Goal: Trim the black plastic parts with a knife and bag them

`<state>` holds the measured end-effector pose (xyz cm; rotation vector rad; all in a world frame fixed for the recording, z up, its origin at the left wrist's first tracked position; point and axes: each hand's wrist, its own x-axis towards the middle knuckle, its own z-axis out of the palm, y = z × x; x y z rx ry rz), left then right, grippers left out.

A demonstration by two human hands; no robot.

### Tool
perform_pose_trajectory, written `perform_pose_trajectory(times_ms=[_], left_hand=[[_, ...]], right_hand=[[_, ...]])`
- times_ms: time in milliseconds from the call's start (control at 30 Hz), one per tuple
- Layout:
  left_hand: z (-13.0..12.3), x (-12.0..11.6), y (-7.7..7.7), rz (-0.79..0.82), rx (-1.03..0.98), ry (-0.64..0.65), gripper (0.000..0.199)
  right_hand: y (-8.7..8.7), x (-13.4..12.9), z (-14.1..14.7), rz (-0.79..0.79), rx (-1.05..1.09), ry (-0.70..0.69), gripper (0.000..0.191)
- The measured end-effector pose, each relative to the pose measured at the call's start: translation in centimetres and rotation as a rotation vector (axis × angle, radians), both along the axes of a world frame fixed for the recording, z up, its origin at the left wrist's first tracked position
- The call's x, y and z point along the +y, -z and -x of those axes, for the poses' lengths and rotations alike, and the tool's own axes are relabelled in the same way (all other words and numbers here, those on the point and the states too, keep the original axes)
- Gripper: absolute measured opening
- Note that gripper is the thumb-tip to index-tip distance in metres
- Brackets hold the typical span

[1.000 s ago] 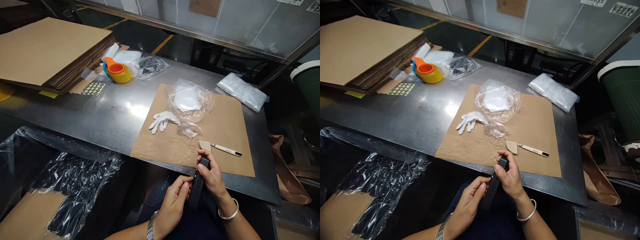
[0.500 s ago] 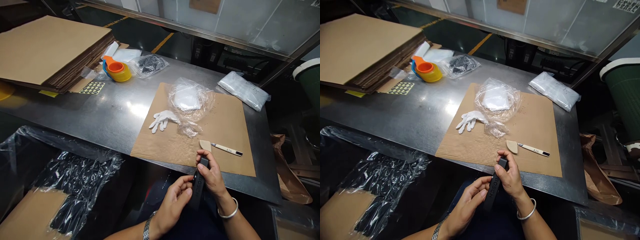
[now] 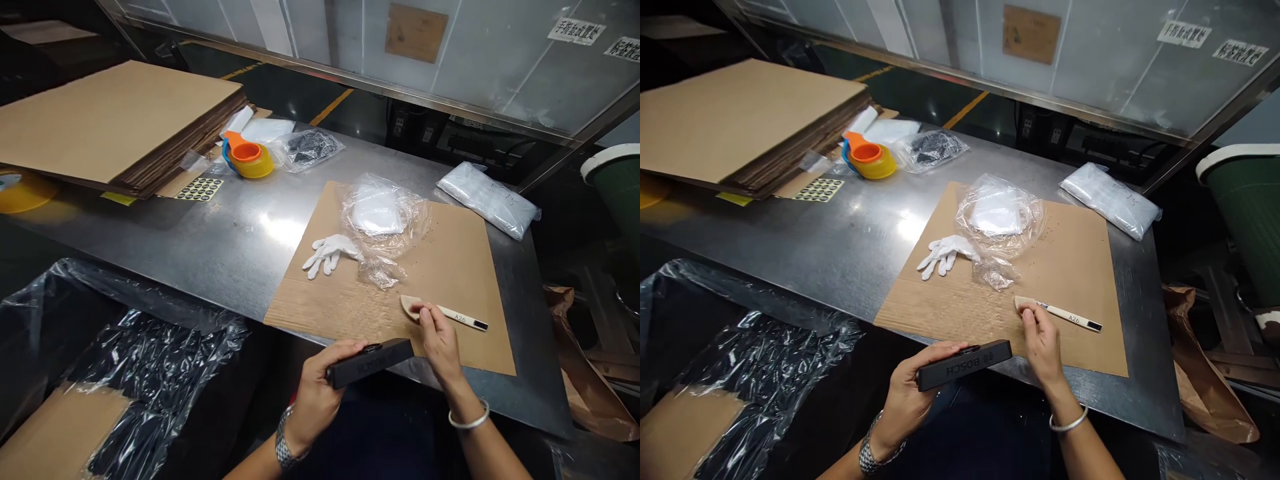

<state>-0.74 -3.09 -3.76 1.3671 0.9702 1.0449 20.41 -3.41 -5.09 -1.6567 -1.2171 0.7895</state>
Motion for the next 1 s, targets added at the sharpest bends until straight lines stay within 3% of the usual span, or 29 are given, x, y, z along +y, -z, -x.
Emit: perform_pose_trajectory(times_ms=[133, 267, 333, 400, 500, 567, 767, 900, 1000], left_hand=[[0.9, 0.4, -0.3, -0.113, 0.045, 0.056, 0.024], [1.2, 0.5, -0.6, -0.119, 0.054, 0.097, 0.024], [1.4, 0.6, -0.8, -0.1, 0.068, 0.139, 0.023], [1.4, 0.6, -1.1, -0.081, 0.065, 0.172, 0.023], [1.2, 0.5, -1.3, -0.02, 0.093, 0.229, 0.014], [1.3, 0.3, -1.2, 0.028, 0.125, 0.245, 0.009], [1.5, -0.7, -0.5, 0.097, 0.031, 0.195, 0.019], [1.1, -1.0, -0.6, 0.055, 0.097, 0.265, 0.011], [1.4, -1.1, -0.6, 0.032, 0.065, 0.219, 0.008]], right_hand=[[1.3, 2.6, -2.6, 0.004, -0.239, -0.055, 0.033], [1.9, 2.6, -2.9, -0.004, -0.33, -0.169, 0.028], [0.4, 1.7, -2.4, -0.023, -0.339, -0.207, 0.031], [-2.2, 0.5, -1.2, -0.063, -0.32, -0.294, 0.038], [-6.2, -0.9, 1.5, -0.162, -0.263, -0.665, 0.056], [-7.8, -1.3, 2.9, -0.175, -0.296, -0.844, 0.059], [-7.6, -1.6, 2.7, -0.122, -0.407, -0.943, 0.053], [-7.7, -1.7, 3.1, -0.158, -0.377, -0.978, 0.055], [-7.7, -1.8, 2.6, -0.142, -0.36, -0.976, 0.051]])
